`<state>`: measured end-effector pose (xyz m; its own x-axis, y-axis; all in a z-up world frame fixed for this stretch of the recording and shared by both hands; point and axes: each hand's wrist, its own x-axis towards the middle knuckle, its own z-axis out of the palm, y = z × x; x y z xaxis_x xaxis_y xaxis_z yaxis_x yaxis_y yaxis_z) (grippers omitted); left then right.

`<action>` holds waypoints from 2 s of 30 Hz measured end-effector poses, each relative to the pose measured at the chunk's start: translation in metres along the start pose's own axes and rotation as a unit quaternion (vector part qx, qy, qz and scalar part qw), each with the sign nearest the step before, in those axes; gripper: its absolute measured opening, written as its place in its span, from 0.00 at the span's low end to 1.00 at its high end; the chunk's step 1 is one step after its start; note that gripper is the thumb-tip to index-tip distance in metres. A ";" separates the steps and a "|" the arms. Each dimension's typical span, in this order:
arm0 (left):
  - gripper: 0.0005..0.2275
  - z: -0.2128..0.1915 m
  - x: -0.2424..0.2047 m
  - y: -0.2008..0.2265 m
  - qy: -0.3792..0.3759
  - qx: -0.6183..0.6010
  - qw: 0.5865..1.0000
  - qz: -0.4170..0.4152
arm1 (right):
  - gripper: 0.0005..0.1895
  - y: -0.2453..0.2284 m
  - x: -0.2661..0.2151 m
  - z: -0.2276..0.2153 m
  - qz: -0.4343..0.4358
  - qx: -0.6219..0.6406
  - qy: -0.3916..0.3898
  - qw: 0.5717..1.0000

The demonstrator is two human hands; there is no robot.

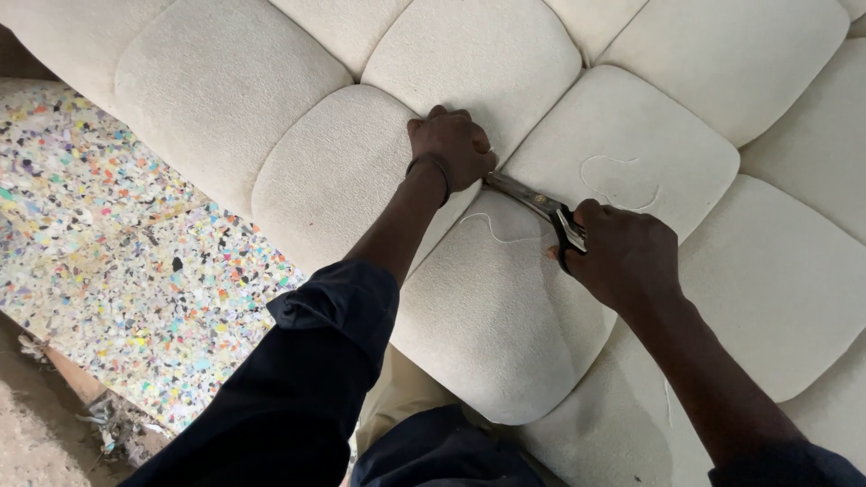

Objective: Hand-sewing a tufted pattern onto a white upholstered cushion using a needle and thread

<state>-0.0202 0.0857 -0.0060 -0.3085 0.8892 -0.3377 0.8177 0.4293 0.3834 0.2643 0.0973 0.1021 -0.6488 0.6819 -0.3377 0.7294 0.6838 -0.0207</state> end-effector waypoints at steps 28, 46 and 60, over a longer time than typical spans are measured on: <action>0.08 0.002 0.010 -0.008 0.013 -0.055 0.998 -0.004 | 0.19 0.006 0.002 0.004 -0.012 0.006 -0.008 1.000; 0.07 0.006 0.010 -0.009 0.014 -0.057 0.998 -0.011 | 0.20 0.002 0.006 0.002 -0.010 -0.005 -0.004 1.000; 0.07 0.010 0.013 -0.009 0.016 -0.053 0.998 -0.007 | 0.23 -0.001 -0.002 0.005 0.028 -0.002 -0.021 0.999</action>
<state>-0.0269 0.0916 -0.0223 -0.3362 0.8872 -0.3160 0.7580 0.4541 0.4683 0.2654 0.0941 0.0981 -0.5973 0.7072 -0.3783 0.7632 0.6461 0.0027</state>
